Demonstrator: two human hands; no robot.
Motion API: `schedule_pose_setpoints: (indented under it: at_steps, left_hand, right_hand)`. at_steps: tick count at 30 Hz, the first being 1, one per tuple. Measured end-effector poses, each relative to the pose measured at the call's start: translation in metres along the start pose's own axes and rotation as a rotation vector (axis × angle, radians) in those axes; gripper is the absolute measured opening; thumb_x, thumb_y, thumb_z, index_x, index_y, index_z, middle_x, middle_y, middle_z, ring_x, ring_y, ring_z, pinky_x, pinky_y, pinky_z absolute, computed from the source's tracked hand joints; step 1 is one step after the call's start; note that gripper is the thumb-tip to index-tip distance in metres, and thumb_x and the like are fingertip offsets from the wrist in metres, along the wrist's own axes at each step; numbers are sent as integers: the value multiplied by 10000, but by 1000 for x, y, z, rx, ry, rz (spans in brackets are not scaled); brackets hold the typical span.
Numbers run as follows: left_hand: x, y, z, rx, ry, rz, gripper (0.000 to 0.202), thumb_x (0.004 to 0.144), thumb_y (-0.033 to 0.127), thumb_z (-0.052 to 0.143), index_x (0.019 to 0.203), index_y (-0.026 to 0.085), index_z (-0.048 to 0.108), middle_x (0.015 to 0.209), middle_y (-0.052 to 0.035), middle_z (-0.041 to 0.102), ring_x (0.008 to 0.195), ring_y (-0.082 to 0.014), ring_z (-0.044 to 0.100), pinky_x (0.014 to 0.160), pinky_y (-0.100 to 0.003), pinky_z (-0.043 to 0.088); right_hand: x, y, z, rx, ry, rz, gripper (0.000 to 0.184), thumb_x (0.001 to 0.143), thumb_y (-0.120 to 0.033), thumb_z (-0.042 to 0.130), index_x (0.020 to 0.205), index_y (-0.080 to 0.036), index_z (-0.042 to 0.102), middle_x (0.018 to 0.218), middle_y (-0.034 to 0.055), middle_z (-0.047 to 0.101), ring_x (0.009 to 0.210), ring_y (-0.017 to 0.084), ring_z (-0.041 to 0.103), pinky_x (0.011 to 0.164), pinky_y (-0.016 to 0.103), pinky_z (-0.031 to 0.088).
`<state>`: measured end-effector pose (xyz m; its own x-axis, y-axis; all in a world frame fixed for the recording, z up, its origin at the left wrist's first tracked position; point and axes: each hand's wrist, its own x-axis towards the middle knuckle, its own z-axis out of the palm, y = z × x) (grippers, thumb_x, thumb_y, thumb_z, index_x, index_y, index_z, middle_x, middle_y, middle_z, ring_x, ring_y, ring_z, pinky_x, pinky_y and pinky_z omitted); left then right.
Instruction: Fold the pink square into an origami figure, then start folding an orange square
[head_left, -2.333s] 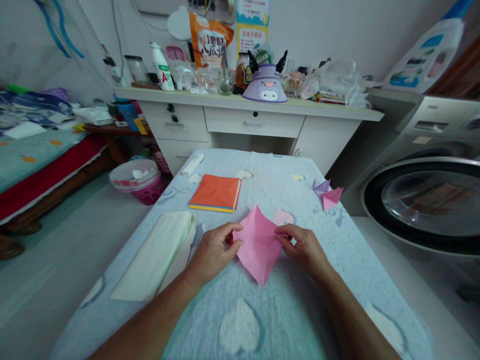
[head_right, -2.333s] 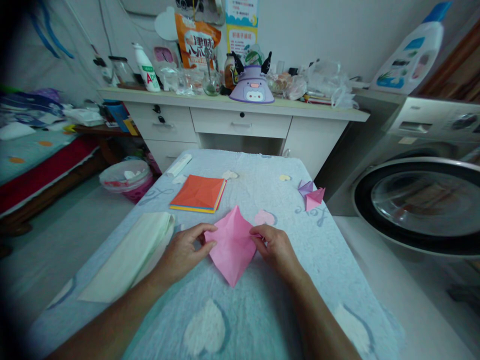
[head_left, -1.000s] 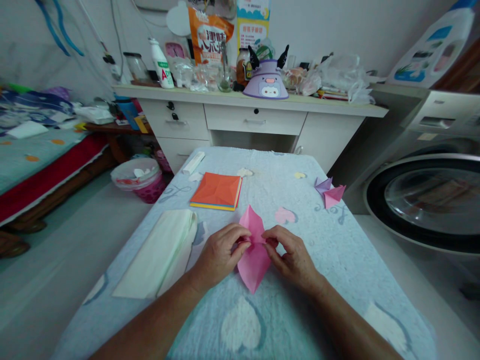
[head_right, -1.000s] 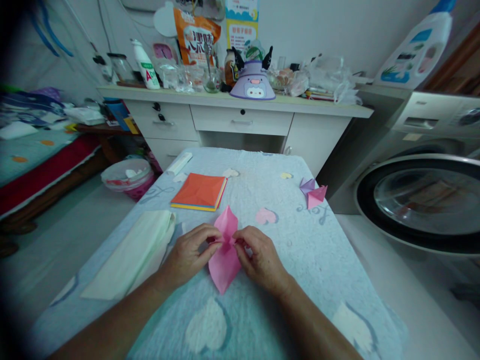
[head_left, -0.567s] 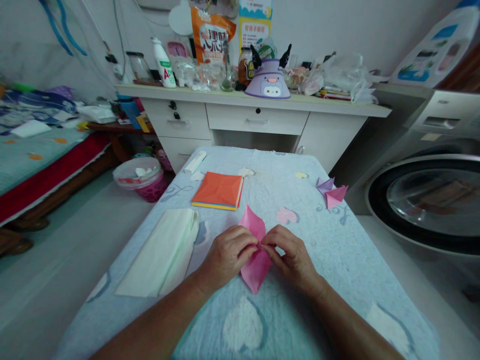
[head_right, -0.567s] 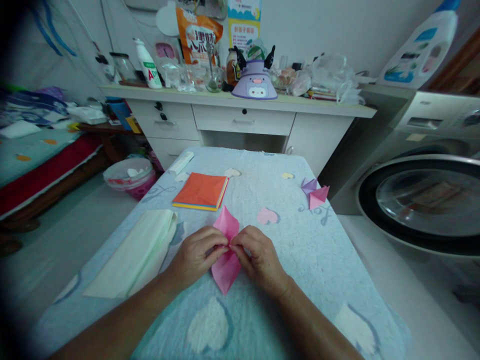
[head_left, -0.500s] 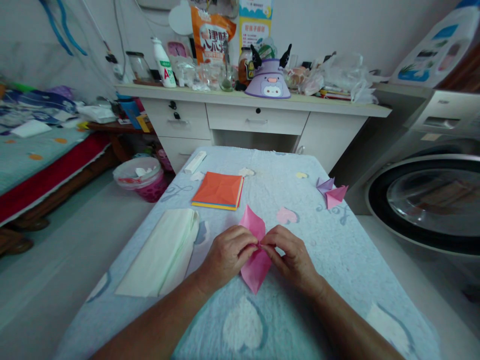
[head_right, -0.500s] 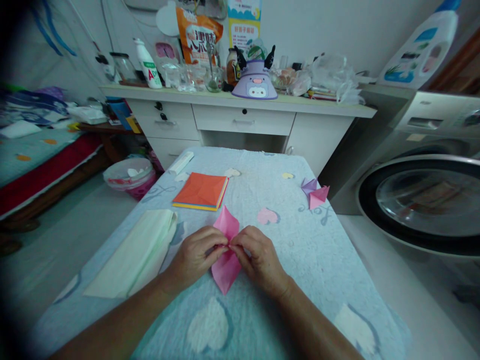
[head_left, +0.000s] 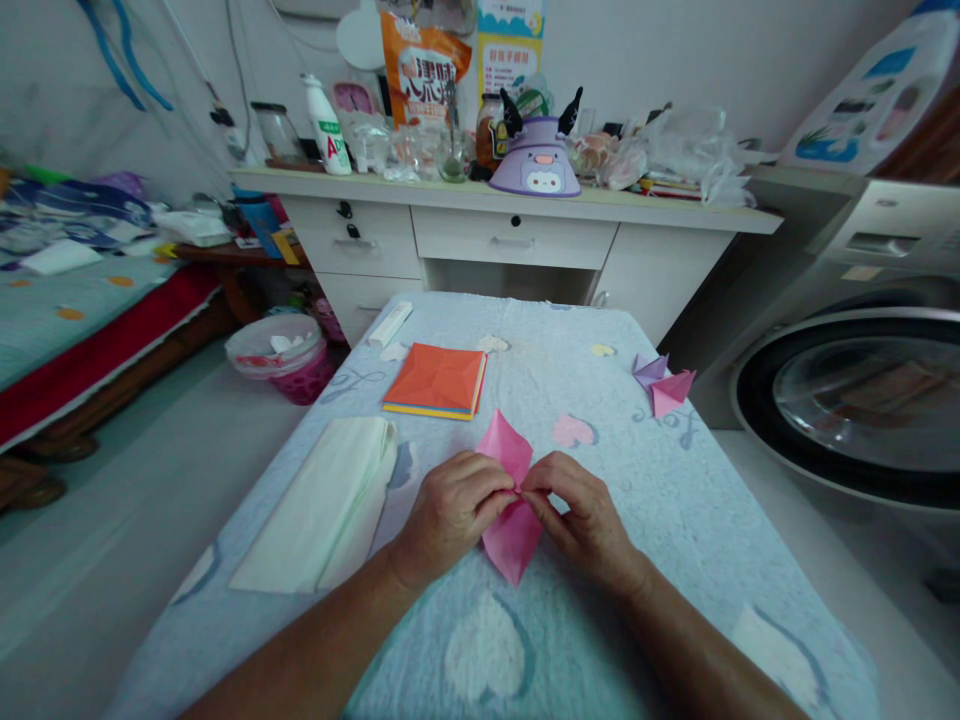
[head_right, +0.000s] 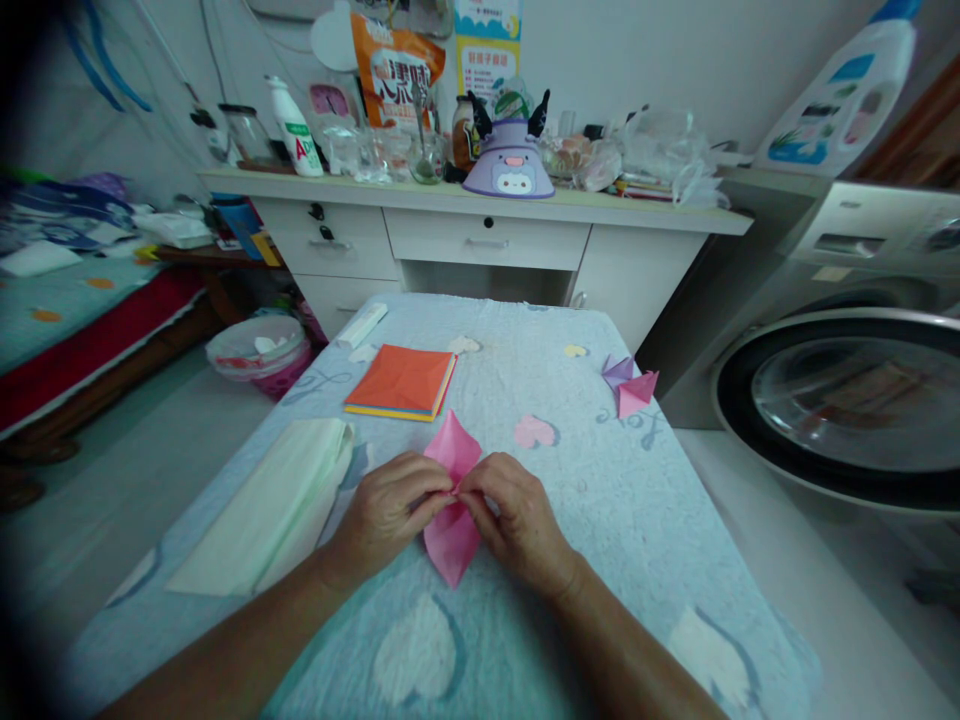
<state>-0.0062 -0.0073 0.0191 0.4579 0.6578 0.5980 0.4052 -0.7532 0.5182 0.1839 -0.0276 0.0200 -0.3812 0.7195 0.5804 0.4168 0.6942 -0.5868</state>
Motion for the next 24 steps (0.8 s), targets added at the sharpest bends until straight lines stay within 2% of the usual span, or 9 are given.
schedule_pose_setpoints:
  at_steps: [4, 10, 14, 18, 21, 24]
  left_hand:
    - [1, 1, -1, 44, -13, 16, 90, 882, 179, 589, 803, 177, 631, 750, -27, 648, 728, -152, 576, 690, -283, 461]
    - [-1, 3, 0, 87, -35, 45, 116, 869, 101, 547, 816, 170, 624, 761, -31, 645, 744, -159, 558, 695, -296, 449]
    - [0, 5, -3, 71, -2, 65, 132, 859, 81, 553, 839, 176, 642, 768, -28, 653, 742, -156, 551, 686, -294, 445]
    - [0, 5, -7, 35, 47, 85, 145, 847, 68, 576, 863, 189, 655, 786, -25, 662, 764, -155, 554, 695, -296, 452]
    - [0, 6, -9, 1, 64, 112, 157, 835, 55, 587, 854, 195, 655, 790, -25, 669, 759, -154, 551, 686, -298, 458]
    - [-1, 7, -10, -37, 68, 136, 166, 831, 46, 591, 843, 199, 654, 802, -27, 674, 767, -153, 557, 692, -300, 470]
  right_hand:
    - [0, 0, 0, 8, -3, -4, 121, 900, -116, 530, 949, -223, 562, 820, 33, 614, 786, 159, 552, 692, 295, 458]
    - [0, -3, -1, 20, -9, 12, 99, 893, -129, 543, 934, -215, 569, 814, 30, 604, 780, 155, 548, 696, 290, 456]
    - [-2, -4, -5, 84, 31, 130, 155, 871, -204, 577, 1025, -204, 560, 853, 40, 593, 775, 162, 552, 689, 298, 471]
    - [-5, 5, -10, 98, 148, 280, 173, 902, -217, 476, 1049, -206, 567, 869, 43, 611, 809, 173, 577, 729, 314, 474]
    - [-7, 18, -10, 76, 116, 376, 337, 848, -171, 485, 1177, -216, 542, 1043, 70, 637, 963, 205, 587, 852, 375, 469]
    - [-10, 28, -7, 195, 0, 375, 580, 794, -141, 489, 1361, -239, 415, 1322, 93, 549, 1211, 243, 500, 999, 464, 402]
